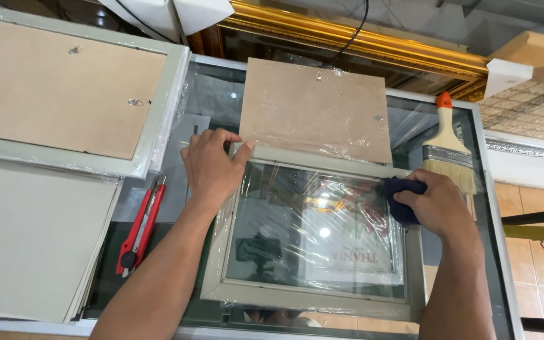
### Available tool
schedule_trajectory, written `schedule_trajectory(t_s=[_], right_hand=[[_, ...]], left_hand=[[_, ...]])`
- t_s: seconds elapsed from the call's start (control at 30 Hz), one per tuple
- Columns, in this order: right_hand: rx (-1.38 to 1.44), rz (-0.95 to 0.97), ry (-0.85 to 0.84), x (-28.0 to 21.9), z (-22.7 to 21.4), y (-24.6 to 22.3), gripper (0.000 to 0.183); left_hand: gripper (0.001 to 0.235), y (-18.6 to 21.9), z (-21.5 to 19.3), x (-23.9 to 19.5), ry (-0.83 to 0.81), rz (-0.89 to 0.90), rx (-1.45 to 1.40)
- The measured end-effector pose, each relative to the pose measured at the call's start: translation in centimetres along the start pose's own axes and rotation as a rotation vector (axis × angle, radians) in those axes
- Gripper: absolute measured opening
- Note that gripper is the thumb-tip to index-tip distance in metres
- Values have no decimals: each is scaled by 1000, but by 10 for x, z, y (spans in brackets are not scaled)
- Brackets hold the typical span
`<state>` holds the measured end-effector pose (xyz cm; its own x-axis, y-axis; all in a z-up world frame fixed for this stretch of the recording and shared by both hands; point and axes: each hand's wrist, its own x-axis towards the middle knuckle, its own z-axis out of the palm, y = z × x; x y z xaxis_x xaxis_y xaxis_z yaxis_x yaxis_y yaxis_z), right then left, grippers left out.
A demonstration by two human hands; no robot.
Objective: Cleaning a glass picture frame with a cloth and a brush.
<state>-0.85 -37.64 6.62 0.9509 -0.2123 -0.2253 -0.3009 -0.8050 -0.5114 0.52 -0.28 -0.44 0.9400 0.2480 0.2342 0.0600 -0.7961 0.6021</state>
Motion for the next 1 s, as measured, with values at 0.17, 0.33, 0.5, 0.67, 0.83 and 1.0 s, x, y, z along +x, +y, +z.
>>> schedule_trajectory(t_s=[0.17,0.33,0.5,0.67,0.83,1.0], right_hand=[[43,-11,-15,1,1,0,24],[-2,25,-21,-1,0,-2,22],[28,0,-13,1,1,2,21],[-7,18,-11,-2,0,-1,26],[-13,20,-9,-1,1,0,27],[30,12,-18,-1,1,0,24]], left_hand=[[25,0,-1,0,0,-6,3],[24,3,-5,-1,-24,-4,3],[23,1,-4,-2,-6,8,0],[23,3,-5,-2,-38,-8,7],[23,-1,-2,-2,-21,12,19],[24,-1,-2,-3,-16,15,10]])
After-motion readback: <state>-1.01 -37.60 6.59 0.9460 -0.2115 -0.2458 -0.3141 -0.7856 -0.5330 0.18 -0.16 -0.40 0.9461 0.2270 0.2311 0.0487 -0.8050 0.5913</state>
